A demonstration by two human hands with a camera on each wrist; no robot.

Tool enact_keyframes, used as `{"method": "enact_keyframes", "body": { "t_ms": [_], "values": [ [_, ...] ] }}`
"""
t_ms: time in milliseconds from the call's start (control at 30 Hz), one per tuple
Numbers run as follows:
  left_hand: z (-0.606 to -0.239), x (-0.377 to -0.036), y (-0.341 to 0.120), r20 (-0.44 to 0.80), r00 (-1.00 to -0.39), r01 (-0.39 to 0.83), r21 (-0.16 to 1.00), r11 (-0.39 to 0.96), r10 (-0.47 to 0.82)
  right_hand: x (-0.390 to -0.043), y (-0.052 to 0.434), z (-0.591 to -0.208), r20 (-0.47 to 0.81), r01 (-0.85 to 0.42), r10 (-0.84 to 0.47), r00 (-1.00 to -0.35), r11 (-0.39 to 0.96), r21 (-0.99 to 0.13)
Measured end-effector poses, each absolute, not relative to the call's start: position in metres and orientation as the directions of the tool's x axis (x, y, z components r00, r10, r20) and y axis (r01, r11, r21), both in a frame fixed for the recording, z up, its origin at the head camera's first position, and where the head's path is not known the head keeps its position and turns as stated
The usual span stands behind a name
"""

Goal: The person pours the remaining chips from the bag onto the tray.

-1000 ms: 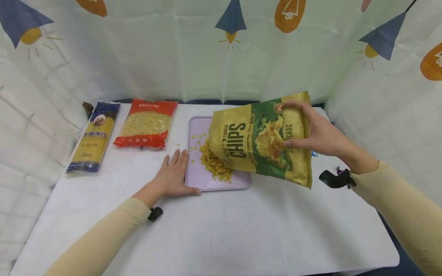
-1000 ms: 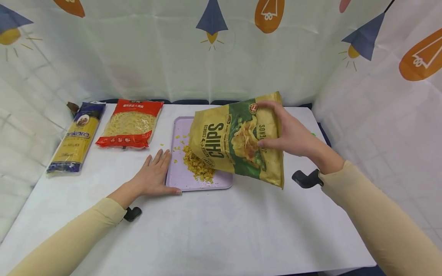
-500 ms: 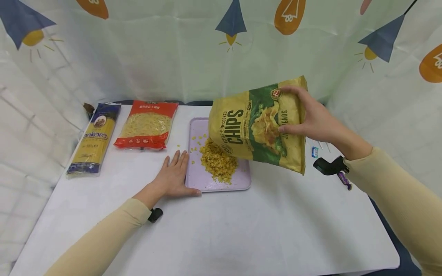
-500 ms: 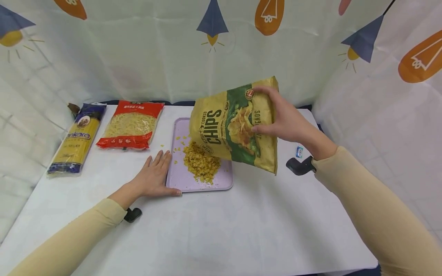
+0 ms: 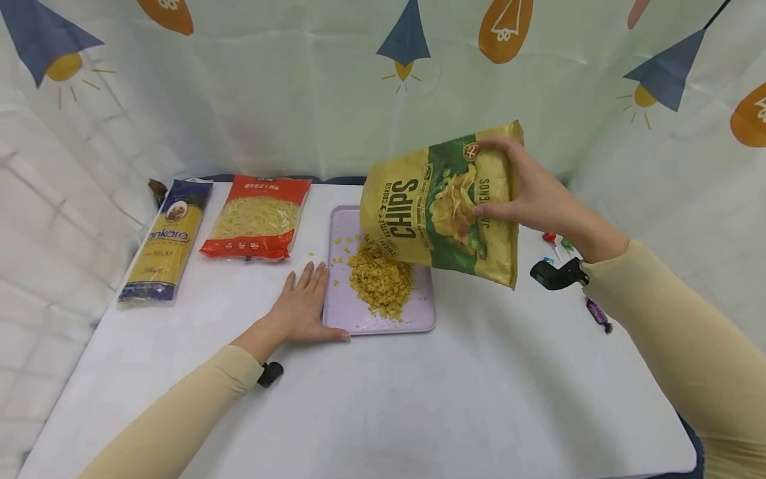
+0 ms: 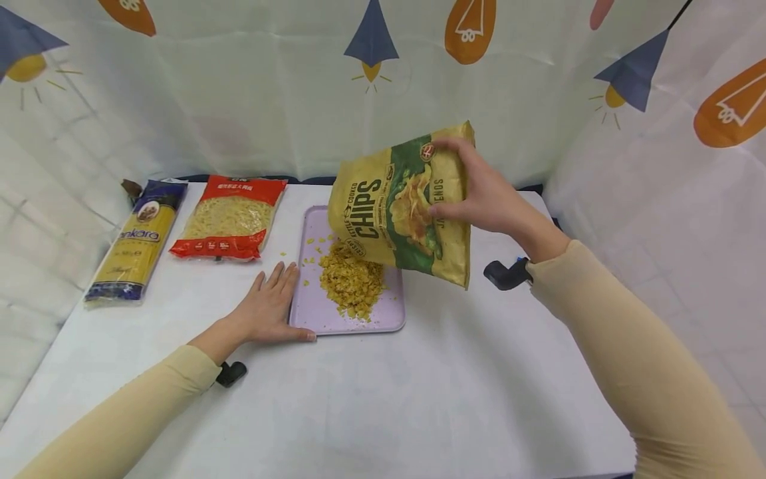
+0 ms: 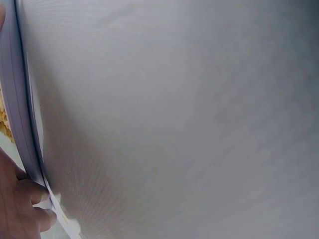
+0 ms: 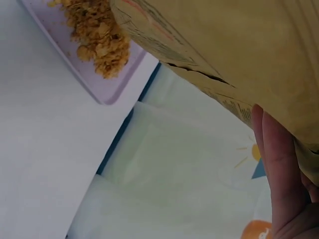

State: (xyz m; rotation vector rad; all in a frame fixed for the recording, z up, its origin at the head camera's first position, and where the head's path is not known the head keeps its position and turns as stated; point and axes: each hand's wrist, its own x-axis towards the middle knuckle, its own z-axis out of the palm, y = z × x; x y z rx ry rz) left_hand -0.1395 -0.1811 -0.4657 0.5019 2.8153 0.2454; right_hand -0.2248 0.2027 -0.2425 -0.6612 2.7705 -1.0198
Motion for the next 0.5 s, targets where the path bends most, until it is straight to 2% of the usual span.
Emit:
{"method": "enact_keyframes", "body": {
  "t_ms": [500],
  "values": [
    [-0.464, -0.139, -0.179, -0.243, -0.904, 0.307, 0.205, 0.929, 0.352, -0.238, 0.189, -0.248, 0.059, -0.362, -0.424, -0.904, 0.682, -0.635]
  ]
}}
